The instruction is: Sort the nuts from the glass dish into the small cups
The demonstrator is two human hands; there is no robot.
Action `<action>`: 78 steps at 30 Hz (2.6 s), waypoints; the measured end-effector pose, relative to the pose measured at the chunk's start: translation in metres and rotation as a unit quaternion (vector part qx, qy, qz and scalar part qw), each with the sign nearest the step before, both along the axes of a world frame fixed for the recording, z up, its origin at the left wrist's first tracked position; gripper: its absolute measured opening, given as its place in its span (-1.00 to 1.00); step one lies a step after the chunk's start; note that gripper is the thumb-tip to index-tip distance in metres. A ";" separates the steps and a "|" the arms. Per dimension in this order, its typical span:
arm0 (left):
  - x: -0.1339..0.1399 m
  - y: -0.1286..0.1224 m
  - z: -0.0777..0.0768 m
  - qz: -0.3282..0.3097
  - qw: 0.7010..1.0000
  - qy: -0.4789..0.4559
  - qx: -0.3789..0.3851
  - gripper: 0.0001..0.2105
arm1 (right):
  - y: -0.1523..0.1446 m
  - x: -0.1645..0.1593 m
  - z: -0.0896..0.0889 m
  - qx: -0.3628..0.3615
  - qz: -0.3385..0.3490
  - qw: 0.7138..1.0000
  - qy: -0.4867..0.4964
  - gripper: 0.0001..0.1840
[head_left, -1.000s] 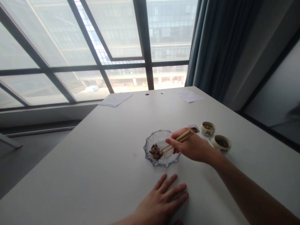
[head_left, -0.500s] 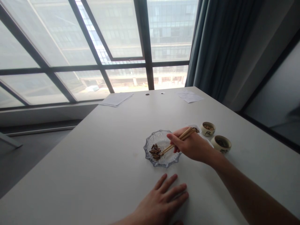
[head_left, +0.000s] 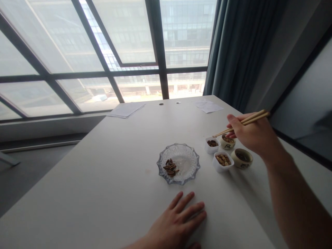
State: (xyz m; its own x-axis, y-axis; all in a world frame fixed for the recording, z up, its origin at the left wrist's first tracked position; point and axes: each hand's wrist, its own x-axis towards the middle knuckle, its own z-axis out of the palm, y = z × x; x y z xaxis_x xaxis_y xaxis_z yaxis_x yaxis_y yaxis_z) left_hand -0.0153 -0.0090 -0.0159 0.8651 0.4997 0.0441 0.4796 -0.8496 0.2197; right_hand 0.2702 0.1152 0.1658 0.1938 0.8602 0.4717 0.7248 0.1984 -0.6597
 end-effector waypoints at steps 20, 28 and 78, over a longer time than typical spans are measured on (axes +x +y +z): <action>-0.003 -0.001 -0.004 0.008 0.999 -0.026 -0.034 -0.38 | -0.022 -0.071 -0.028 -0.184 0.337 0.923 0.027 -0.54; -0.001 -0.002 -0.006 0.010 0.999 -0.027 -0.030 -0.38 | -0.015 -0.088 -0.050 -0.200 0.377 0.904 0.034 -0.53; 0.000 -0.003 -0.003 0.008 0.999 -0.035 -0.002 -0.32 | -0.016 -0.065 -0.032 -0.122 0.253 0.954 0.102 -0.53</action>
State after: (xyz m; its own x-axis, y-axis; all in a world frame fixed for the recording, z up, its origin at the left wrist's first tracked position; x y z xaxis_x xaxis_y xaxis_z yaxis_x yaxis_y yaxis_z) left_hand -0.0156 -0.0119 -0.0192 0.8514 0.5143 0.1029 0.4769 -0.8408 0.2560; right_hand 0.2049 0.0997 0.1335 -0.2097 0.9475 0.2415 0.4285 0.3111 -0.8483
